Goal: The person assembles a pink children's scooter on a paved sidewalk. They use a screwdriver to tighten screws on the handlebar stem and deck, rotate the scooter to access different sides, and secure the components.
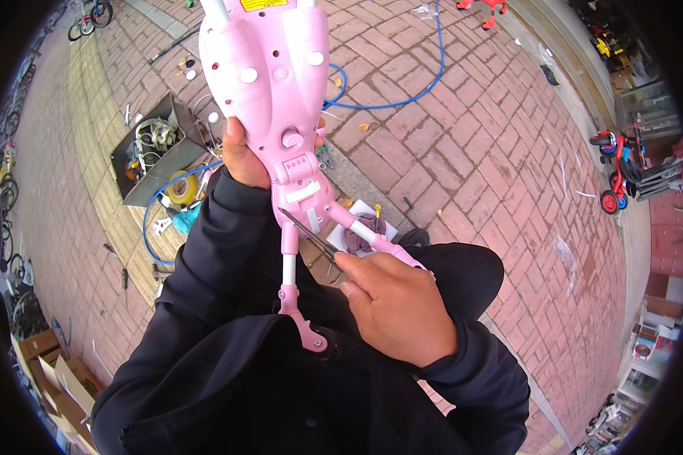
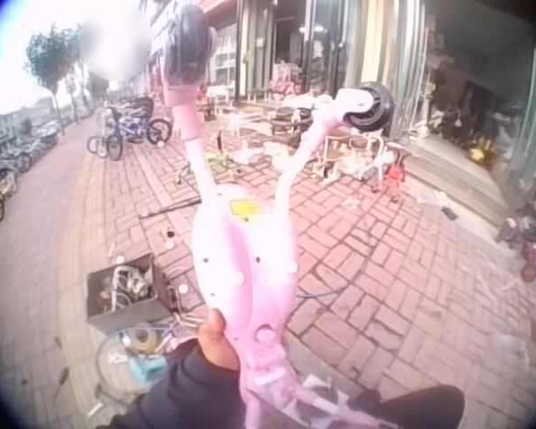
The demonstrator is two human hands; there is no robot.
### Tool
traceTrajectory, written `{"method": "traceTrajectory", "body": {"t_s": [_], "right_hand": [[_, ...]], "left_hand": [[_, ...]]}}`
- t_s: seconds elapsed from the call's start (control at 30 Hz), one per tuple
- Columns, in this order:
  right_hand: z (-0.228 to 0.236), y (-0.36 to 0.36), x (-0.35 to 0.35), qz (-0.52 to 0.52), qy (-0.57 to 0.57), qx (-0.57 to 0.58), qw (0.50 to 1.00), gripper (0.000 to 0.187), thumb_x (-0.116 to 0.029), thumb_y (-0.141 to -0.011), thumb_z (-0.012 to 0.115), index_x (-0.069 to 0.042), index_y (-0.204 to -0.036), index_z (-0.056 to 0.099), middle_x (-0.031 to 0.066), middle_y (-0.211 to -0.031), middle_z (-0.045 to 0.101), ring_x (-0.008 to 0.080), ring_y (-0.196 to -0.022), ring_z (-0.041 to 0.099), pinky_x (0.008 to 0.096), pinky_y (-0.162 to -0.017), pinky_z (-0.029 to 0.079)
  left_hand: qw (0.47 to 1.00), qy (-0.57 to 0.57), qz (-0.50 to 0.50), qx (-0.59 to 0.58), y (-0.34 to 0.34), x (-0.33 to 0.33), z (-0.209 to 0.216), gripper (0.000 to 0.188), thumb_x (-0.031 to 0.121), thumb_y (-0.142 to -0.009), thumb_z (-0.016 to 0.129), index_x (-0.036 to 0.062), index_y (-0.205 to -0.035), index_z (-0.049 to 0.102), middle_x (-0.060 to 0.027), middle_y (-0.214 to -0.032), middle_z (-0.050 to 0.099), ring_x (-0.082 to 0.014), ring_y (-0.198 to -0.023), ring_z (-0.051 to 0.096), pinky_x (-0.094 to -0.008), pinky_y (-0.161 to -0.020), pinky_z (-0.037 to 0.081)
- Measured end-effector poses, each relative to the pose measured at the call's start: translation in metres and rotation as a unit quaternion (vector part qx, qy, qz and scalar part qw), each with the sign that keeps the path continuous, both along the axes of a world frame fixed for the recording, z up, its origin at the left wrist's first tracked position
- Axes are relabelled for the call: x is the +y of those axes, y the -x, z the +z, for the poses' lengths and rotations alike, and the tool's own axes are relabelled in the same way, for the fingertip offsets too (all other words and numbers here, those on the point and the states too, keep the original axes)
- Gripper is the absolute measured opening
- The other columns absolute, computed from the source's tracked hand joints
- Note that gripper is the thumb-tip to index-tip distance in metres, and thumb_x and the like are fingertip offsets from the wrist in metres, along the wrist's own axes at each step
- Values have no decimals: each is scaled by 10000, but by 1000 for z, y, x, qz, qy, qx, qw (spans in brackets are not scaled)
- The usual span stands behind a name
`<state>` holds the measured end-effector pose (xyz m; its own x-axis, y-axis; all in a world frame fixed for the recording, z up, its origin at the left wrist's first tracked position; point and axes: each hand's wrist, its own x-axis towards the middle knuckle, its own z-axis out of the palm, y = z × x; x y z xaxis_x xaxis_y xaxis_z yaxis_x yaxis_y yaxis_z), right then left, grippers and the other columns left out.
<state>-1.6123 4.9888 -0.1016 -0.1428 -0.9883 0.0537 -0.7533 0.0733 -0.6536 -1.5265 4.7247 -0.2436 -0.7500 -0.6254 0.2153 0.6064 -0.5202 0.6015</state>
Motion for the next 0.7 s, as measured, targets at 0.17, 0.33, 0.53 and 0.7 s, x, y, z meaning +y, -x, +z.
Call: {"method": "traceTrajectory", "body": {"t_s": [0.17, 0.33, 0.53, 0.7], "right_hand": [[5, -16, 0, 9, -51, 103, 993, 331, -59, -871, 741, -40, -1201, 727, 103, -963, 673, 268, -764, 697, 363, -660, 568], [9, -29, -7, 91, -16, 332, 939, 297, -134, -901, 686, -81, -1187, 748, 61, -920, 622, 166, -645, 608, 309, -507, 449], [-2, -25, -10, 126, 15, 389, 913, 275, -138, -880, 667, -86, -1131, 768, 38, -779, 548, 156, -583, 551, 293, -456, 400], [-19, -23, -10, 6, 7, 52, 999, 362, -101, -896, 720, -28, -1251, 730, 103, -883, 684, 207, -663, 641, 323, -603, 517]], "left_hand": [[999, 0, 11, -36, 1, 2, -3, 1136, 789, -809, 685, -23, -1543, 386, -296, -1315, 625, -401, -1105, 697, -483, -911, 612], [998, 6, 4, -55, 1, 1, -5, 1110, 784, -824, 662, -38, -1526, 410, -293, -1279, 650, -389, -1080, 710, -477, -911, 613], [998, 5, 13, -69, 0, 1, -6, 1102, 772, -817, 675, -40, -1519, 423, -285, -1278, 655, -385, -1063, 715, -481, -906, 613], [999, -26, -3, -30, -2, -1, -6, 977, 685, -837, 722, -29, -1460, 483, -208, -1211, 679, -316, -964, 722, -429, -823, 625]]}}
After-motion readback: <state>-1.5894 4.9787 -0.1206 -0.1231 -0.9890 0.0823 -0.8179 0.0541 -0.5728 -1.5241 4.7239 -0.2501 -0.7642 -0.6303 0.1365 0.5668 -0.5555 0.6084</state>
